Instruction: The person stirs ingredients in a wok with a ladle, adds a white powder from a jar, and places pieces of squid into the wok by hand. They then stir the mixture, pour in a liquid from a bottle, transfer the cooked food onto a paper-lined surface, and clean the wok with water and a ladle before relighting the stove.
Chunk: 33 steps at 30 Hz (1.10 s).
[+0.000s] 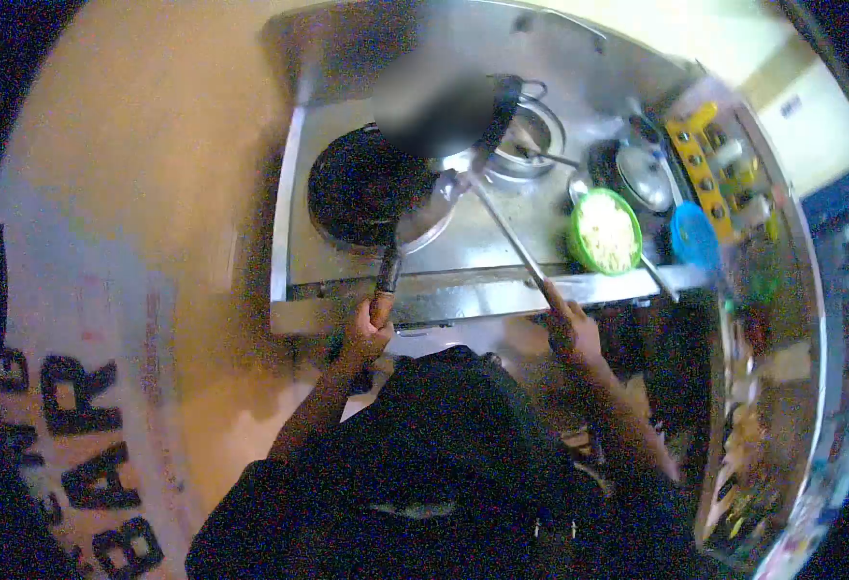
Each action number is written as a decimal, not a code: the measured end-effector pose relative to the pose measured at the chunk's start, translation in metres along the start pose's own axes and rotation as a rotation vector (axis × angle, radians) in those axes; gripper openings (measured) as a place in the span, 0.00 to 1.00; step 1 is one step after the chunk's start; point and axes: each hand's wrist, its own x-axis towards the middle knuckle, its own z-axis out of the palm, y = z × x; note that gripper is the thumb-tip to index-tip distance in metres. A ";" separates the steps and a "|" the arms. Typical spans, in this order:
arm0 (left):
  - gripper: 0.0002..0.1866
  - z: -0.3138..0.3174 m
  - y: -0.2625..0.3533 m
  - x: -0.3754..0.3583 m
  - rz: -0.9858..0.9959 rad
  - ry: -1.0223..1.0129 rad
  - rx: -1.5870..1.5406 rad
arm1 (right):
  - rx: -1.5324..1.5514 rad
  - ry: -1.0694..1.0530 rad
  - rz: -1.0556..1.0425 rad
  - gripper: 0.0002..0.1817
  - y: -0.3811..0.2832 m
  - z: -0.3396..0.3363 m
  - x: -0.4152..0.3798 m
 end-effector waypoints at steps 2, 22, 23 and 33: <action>0.16 -0.009 0.012 0.006 0.025 -0.050 -0.066 | -0.147 -0.051 -0.080 0.33 0.043 0.017 -0.007; 0.10 -0.054 0.043 0.080 -0.762 -0.624 -1.034 | 1.503 -0.485 0.354 0.26 -0.085 0.024 0.162; 0.09 -0.056 0.046 0.080 -0.729 -0.603 -1.090 | 1.572 -0.565 0.371 0.26 -0.087 0.031 0.170; 0.18 -0.043 0.044 0.046 -0.834 -0.293 -1.120 | 0.925 -0.434 -0.168 0.28 -0.065 0.048 0.157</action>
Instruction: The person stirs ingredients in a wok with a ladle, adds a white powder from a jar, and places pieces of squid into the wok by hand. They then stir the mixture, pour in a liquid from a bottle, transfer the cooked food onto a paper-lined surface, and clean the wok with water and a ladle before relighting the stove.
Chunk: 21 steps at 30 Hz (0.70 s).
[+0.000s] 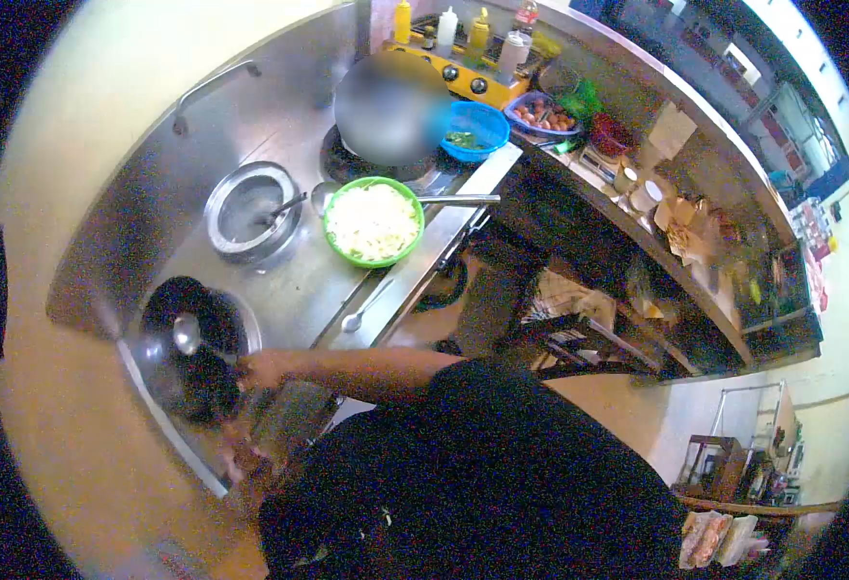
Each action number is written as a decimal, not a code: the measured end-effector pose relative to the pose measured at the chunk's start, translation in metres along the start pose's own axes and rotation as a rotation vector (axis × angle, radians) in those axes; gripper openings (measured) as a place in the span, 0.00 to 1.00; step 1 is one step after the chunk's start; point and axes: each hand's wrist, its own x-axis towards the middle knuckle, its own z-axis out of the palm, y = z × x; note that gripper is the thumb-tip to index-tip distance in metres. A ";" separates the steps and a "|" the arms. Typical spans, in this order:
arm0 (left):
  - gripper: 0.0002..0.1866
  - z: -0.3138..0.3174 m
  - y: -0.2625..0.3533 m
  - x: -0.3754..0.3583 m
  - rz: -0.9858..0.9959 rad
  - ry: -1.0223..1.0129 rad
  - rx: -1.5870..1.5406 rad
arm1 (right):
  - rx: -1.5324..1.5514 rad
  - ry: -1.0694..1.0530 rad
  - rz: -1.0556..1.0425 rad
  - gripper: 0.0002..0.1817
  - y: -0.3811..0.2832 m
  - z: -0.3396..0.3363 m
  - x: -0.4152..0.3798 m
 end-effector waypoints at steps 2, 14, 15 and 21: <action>0.22 0.010 -0.026 -0.008 0.135 0.094 -0.037 | -0.222 0.048 -0.394 0.32 0.034 -0.033 -0.052; 0.23 0.068 -0.241 0.203 -0.199 0.540 0.650 | -0.251 1.633 0.971 0.19 0.392 -0.543 -0.487; 0.23 0.059 -0.247 0.217 -0.183 0.598 0.678 | -0.557 1.593 1.037 0.21 0.390 -0.567 -0.484; 0.23 0.027 -0.252 0.245 -0.138 0.774 0.802 | -0.833 1.228 1.312 0.19 0.510 -0.676 -0.506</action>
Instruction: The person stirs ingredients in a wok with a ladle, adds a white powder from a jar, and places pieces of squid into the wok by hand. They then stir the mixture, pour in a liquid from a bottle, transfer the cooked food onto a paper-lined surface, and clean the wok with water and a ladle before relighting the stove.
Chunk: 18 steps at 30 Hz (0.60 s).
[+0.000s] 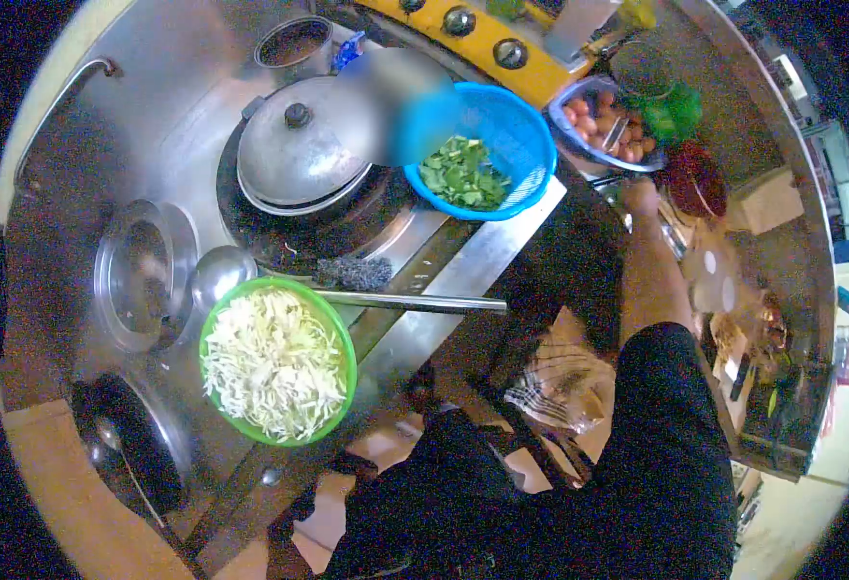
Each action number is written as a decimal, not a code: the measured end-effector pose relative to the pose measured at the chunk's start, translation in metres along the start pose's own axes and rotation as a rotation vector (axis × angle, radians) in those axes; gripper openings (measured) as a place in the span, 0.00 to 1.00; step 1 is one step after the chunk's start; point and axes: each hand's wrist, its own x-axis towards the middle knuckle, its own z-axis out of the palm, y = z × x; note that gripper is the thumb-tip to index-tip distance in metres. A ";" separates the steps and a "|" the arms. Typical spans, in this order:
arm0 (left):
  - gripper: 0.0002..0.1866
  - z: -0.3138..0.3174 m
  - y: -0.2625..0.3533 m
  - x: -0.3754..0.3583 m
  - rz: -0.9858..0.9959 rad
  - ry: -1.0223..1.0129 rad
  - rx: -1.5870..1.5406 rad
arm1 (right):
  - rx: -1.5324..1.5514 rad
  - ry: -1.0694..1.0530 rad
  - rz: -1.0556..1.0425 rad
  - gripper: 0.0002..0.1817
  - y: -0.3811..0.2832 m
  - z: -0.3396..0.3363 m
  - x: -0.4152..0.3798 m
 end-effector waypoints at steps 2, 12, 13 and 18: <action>0.24 -0.001 -0.002 0.010 0.008 0.017 0.023 | -0.370 0.021 -0.196 0.19 0.037 0.046 0.045; 0.25 -0.028 -0.032 0.012 0.015 0.087 0.104 | 0.281 -0.093 -0.223 0.19 0.040 -0.026 -0.040; 0.25 -0.030 -0.034 0.015 0.019 0.087 0.107 | 0.356 -0.096 -0.208 0.19 0.039 -0.038 -0.063; 0.25 -0.052 -0.056 0.027 0.020 0.060 0.122 | 0.709 -0.199 -0.178 0.19 0.010 -0.088 -0.205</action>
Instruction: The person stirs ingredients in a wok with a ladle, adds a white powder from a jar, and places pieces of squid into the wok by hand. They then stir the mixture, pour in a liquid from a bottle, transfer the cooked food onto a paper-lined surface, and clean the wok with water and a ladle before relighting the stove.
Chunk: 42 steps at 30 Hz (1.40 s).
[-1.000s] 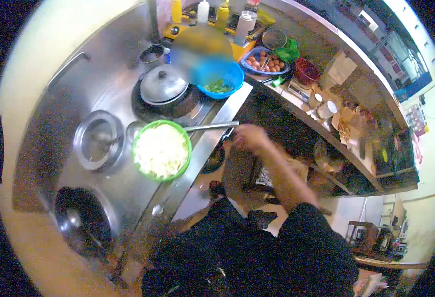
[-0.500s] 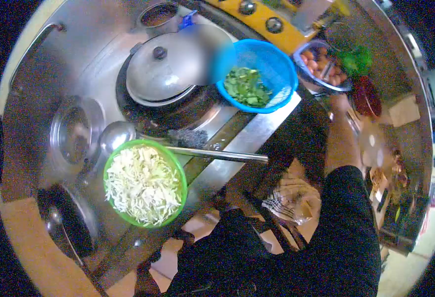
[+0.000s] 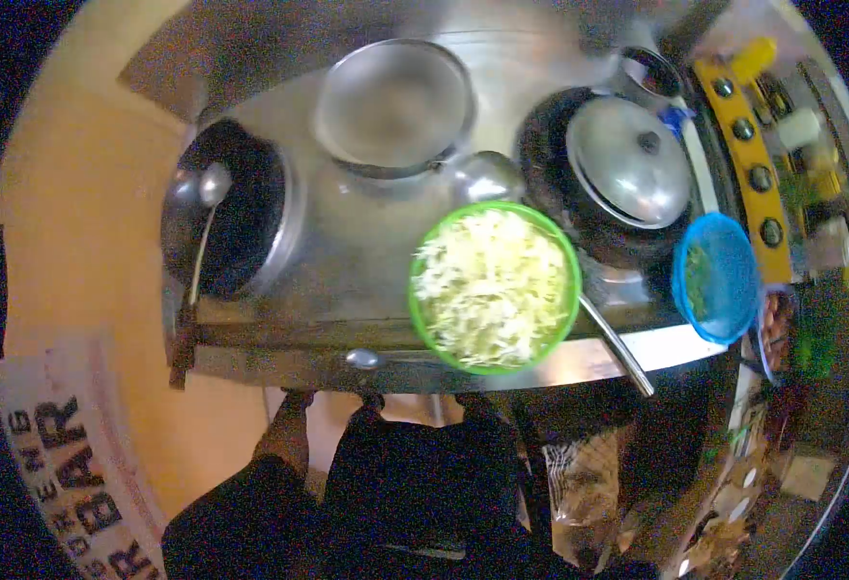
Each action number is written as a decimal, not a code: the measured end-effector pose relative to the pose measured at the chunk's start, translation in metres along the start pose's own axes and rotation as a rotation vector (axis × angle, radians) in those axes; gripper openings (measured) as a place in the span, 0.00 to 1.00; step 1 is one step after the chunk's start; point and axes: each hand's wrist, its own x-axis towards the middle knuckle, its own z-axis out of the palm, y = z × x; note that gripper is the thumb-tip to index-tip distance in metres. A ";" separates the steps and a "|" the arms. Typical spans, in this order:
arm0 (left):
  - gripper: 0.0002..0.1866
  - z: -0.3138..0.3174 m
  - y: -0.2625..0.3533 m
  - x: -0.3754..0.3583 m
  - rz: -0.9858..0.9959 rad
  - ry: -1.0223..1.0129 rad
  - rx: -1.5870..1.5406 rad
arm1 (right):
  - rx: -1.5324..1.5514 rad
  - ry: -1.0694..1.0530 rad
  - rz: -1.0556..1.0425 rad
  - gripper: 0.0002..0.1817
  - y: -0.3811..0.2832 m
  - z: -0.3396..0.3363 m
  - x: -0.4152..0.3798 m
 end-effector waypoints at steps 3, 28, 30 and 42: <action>0.26 -0.003 -0.015 0.011 0.012 -0.053 -0.001 | 0.146 -0.066 0.007 0.20 -0.060 0.010 -0.085; 0.05 -0.309 0.146 -0.173 0.192 -0.840 -0.813 | -0.234 -0.582 -0.805 0.21 -0.394 0.267 -0.405; 0.04 -0.325 0.144 -0.184 0.235 -0.939 -0.898 | -0.397 -0.646 -0.825 0.22 -0.469 0.286 -0.411; 0.10 -0.422 0.160 -0.259 0.270 -0.546 -0.727 | -0.875 -0.896 -1.145 0.13 -0.627 0.484 -0.482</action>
